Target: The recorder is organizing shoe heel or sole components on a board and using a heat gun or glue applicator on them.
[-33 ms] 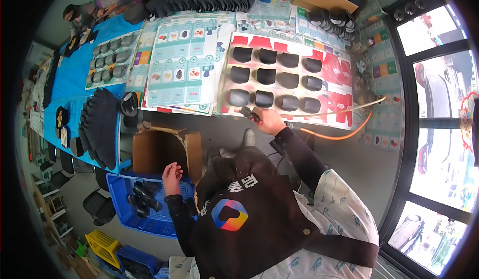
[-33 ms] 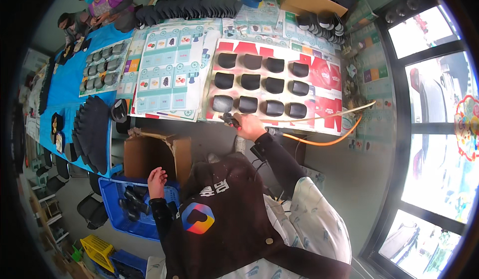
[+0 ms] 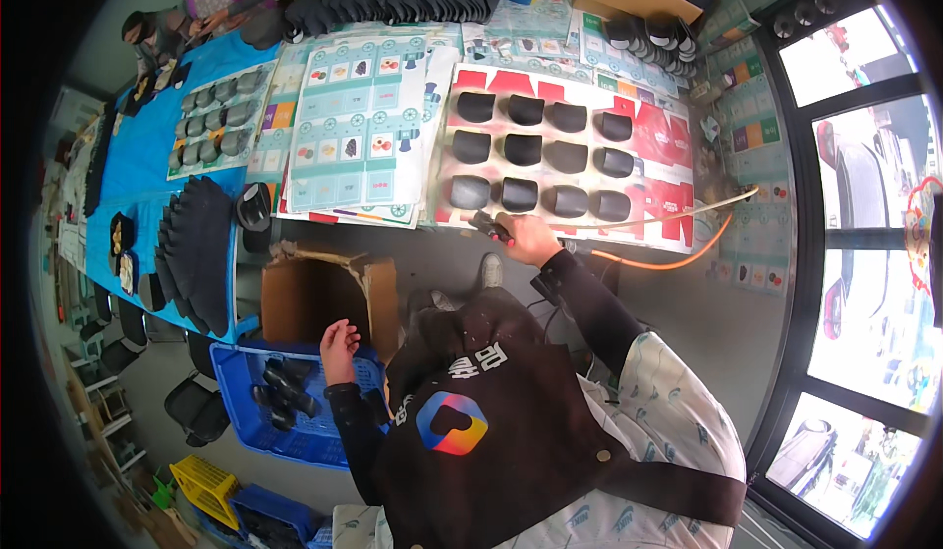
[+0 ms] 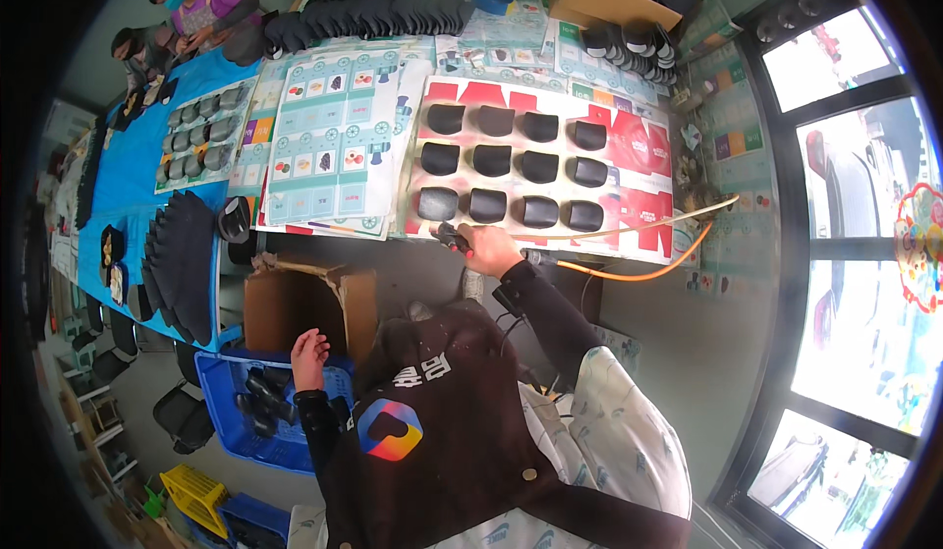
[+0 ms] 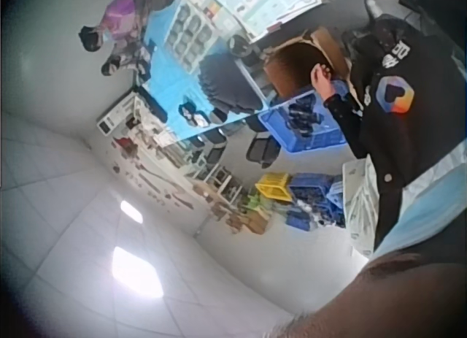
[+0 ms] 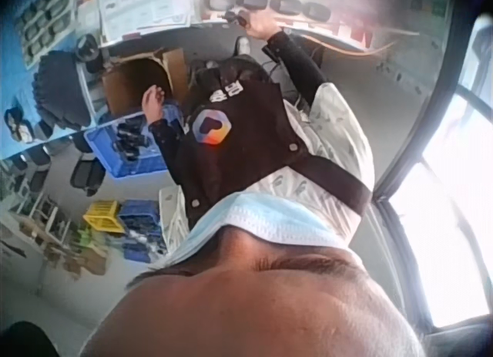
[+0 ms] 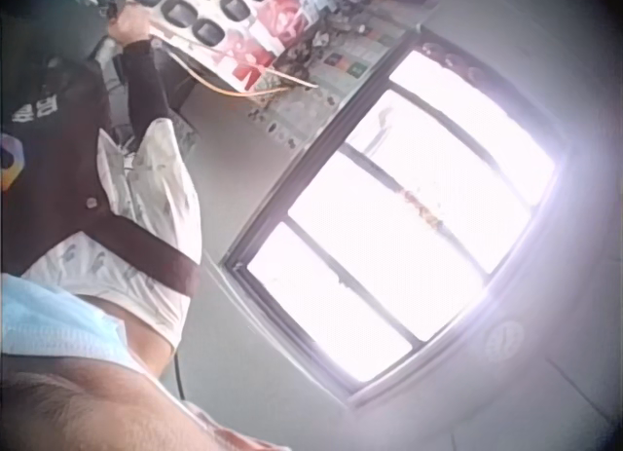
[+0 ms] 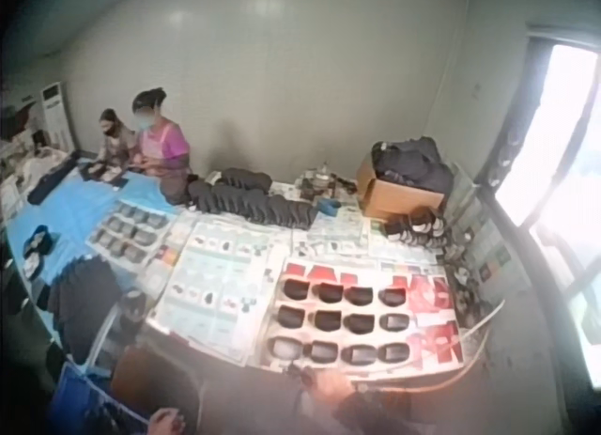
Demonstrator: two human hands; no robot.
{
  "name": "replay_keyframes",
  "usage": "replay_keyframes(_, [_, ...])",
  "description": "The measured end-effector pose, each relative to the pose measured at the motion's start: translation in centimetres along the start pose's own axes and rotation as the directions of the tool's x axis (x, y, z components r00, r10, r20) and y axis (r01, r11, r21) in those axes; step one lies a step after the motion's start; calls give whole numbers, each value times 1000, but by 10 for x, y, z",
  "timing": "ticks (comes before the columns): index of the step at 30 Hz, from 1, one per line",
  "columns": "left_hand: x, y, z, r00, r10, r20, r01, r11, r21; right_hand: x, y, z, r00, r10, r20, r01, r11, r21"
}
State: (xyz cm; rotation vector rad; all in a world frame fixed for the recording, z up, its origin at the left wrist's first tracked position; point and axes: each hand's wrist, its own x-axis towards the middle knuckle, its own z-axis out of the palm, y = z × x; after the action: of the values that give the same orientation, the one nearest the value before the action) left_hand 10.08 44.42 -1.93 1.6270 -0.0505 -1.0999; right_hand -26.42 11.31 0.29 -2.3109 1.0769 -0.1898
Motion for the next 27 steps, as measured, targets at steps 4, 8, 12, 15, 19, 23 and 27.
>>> replay_keyframes(4, [7,7,4,1000,-12,23,12,999,40,-5,0,1,992,111,-65,-115,992,-57])
replay_keyframes(8, [11,9,5,999,-24,40,21,998,64,-6,-11,3,992,83,-91,-84,996,-11])
replay_keyframes(12, [16,9,1,998,-26,61,22,998,58,-7,-10,6,1000,24,-12,-24,999,-32])
replay_keyframes(15, [20,11,-2,998,-35,60,29,995,97,-11,4,0,991,123,-43,-126,990,-65])
replay_keyframes(19, [24,7,-8,995,-68,67,61,993,102,-7,6,-3,993,109,-50,-113,990,-86])
replay_keyframes(23, [27,2,-14,993,-88,75,79,991,105,2,18,-11,994,103,-44,-105,993,-47])
replay_keyframes(27, [33,10,-6,995,-93,37,88,988,128,26,20,-39,996,89,-21,-88,995,39])
